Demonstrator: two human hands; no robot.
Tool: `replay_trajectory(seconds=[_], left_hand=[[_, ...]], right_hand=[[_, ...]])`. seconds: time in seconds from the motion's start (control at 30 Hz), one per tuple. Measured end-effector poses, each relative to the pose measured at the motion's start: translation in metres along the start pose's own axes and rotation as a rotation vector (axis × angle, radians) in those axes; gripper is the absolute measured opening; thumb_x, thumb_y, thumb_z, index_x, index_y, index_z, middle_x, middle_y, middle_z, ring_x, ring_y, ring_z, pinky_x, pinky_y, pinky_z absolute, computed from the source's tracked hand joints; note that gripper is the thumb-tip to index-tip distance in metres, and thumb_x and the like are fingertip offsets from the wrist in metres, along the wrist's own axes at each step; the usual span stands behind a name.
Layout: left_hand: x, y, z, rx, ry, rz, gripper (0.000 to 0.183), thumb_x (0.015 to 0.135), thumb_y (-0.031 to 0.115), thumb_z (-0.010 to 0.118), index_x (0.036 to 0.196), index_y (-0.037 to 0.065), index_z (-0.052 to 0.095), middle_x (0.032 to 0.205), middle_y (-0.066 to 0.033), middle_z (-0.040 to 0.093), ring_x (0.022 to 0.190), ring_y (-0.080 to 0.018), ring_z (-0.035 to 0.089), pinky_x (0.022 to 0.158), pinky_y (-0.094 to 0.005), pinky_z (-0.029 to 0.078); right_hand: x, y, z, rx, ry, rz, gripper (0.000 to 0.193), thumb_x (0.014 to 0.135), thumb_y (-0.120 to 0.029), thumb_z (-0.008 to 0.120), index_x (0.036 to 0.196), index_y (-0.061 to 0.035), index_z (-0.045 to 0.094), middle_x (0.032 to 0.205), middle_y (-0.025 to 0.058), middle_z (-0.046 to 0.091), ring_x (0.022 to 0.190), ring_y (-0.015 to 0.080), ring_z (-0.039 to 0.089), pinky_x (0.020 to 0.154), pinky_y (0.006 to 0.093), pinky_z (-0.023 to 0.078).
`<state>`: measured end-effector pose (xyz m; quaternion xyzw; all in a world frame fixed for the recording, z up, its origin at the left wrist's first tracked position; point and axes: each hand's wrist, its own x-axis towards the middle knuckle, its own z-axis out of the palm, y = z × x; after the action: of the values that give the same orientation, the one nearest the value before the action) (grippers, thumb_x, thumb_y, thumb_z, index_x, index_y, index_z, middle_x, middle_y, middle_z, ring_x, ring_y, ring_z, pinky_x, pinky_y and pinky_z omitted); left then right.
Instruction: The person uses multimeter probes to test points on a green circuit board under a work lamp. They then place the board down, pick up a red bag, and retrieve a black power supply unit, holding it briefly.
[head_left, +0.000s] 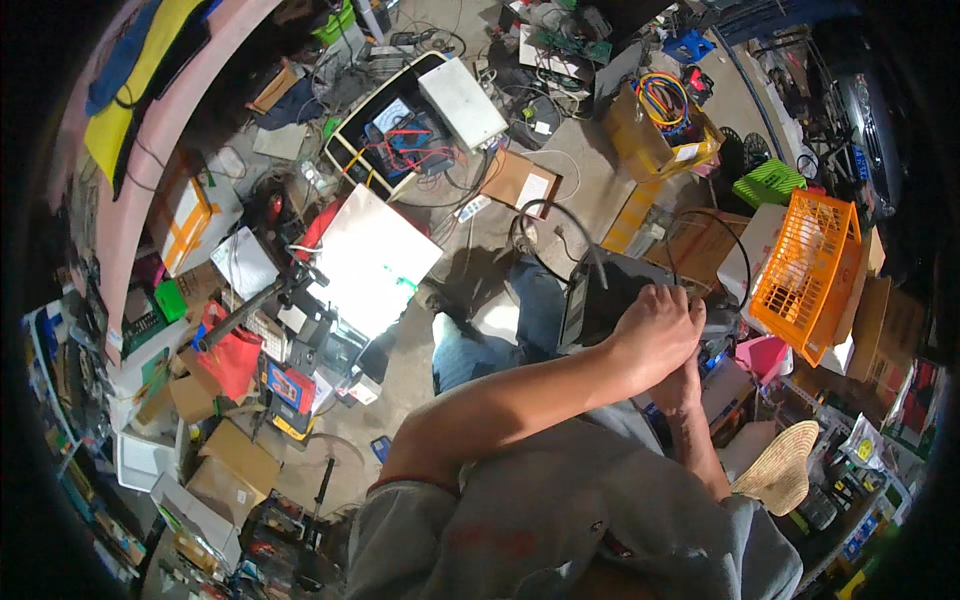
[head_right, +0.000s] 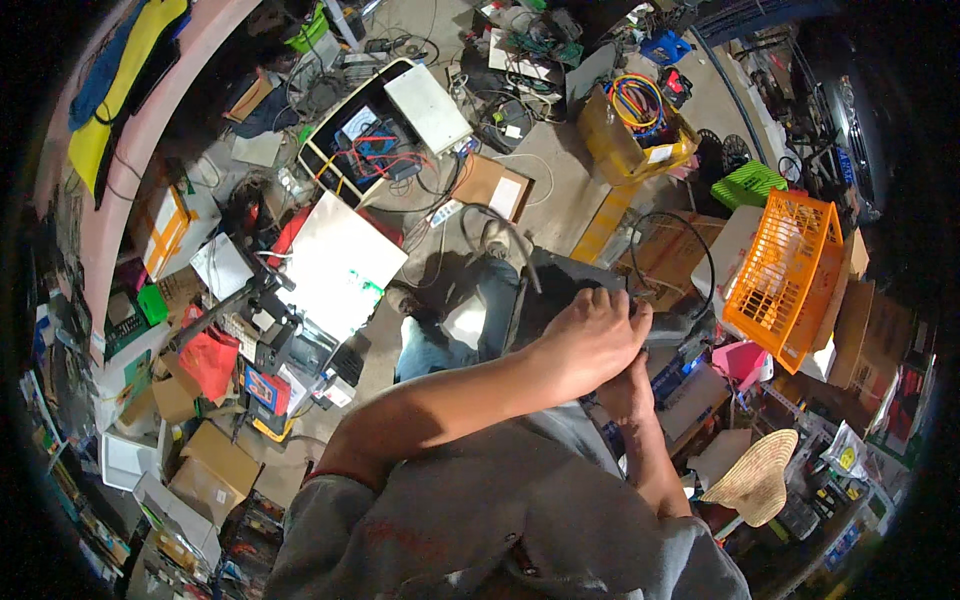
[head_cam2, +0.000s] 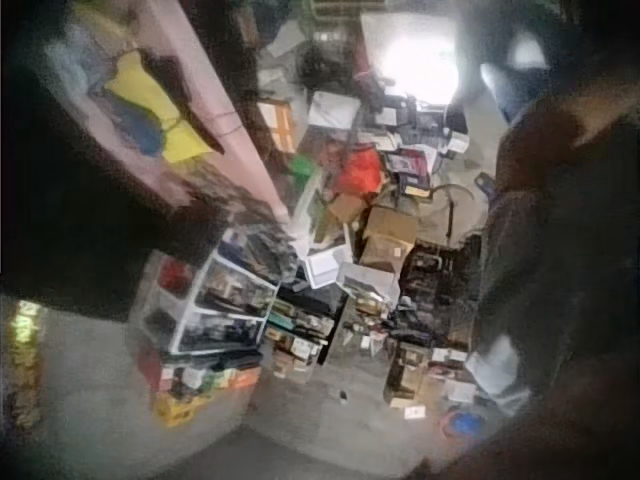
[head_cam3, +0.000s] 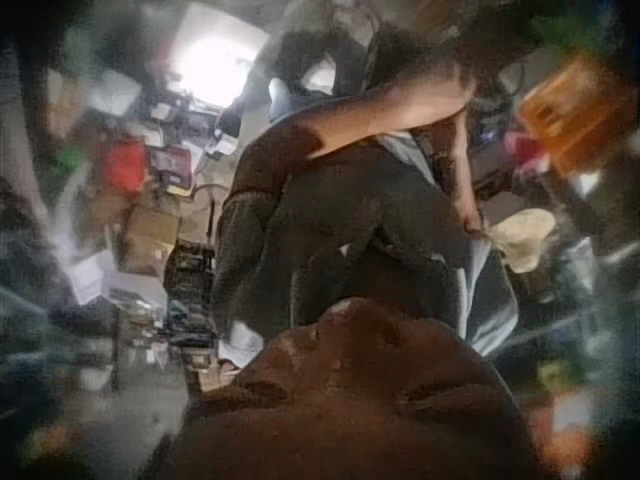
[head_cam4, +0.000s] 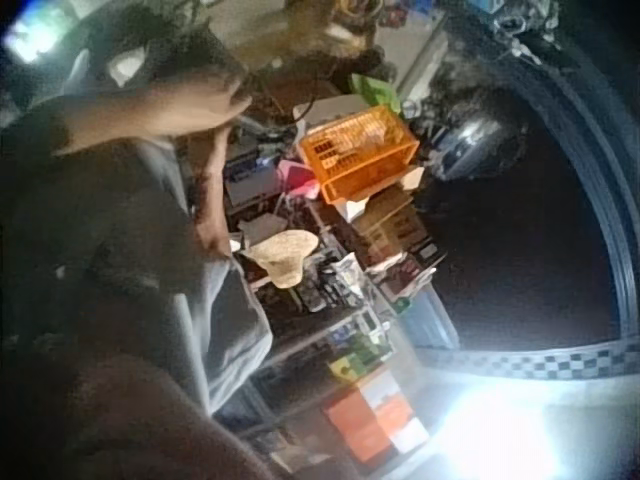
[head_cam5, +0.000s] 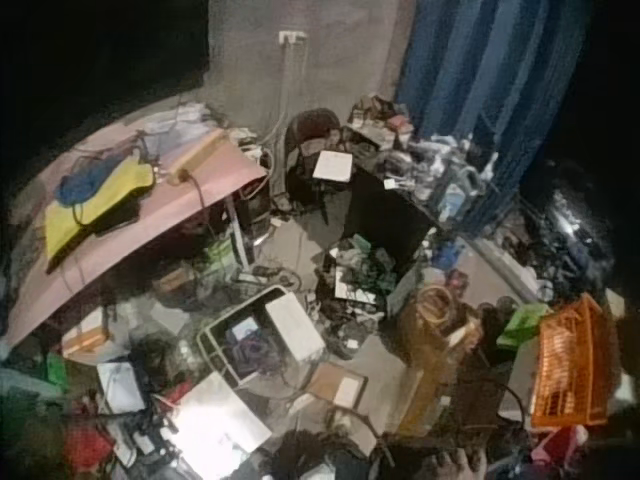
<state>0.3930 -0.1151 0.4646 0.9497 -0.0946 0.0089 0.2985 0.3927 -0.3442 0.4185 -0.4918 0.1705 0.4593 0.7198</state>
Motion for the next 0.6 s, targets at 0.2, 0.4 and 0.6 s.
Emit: replay_trajectory(seconds=[0.2,0.4,0.6], left_hand=[[0.006,-0.003,0.02,-0.002,-0.227,-0.021,0.046,0.089,0.021,0.064,0.129,-0.002,0.063,0.114,-0.0218,0.067,0.101,-0.033,0.067,0.084,-0.0435,0.05],[0.005,-0.018,0.018,0.034,-0.222,-0.122,0.05,0.092,0.022,0.062,0.136,-0.002,0.06,0.128,-0.0248,0.062,0.114,-0.0396,0.063,0.106,-0.0528,0.042],[-0.074,-0.052,-0.025,-0.396,0.548,-0.031,0.048,0.079,0.025,0.077,0.121,0.004,0.066,0.119,-0.0127,0.059,0.118,-0.031,0.056,0.104,-0.0501,0.045]], right_hand=[[0.006,0.029,0.014,0.102,0.225,0.11,0.064,0.096,-0.049,0.054,0.144,-0.0065,0.052,0.144,0.009,0.057,0.131,0.0305,0.053,0.111,0.0476,0.04],[0.029,0.036,0.034,0.129,0.174,0.199,0.062,0.1,-0.054,0.048,0.145,-0.0123,0.052,0.147,0.008,0.055,0.134,0.0275,0.052,0.111,0.0471,0.041],[0.054,0.04,0.031,-0.112,0.125,0.064,0.053,0.099,-0.045,0.05,0.14,-0.0116,0.056,0.14,0.0108,0.059,0.13,0.0304,0.054,0.111,0.0483,0.042]])
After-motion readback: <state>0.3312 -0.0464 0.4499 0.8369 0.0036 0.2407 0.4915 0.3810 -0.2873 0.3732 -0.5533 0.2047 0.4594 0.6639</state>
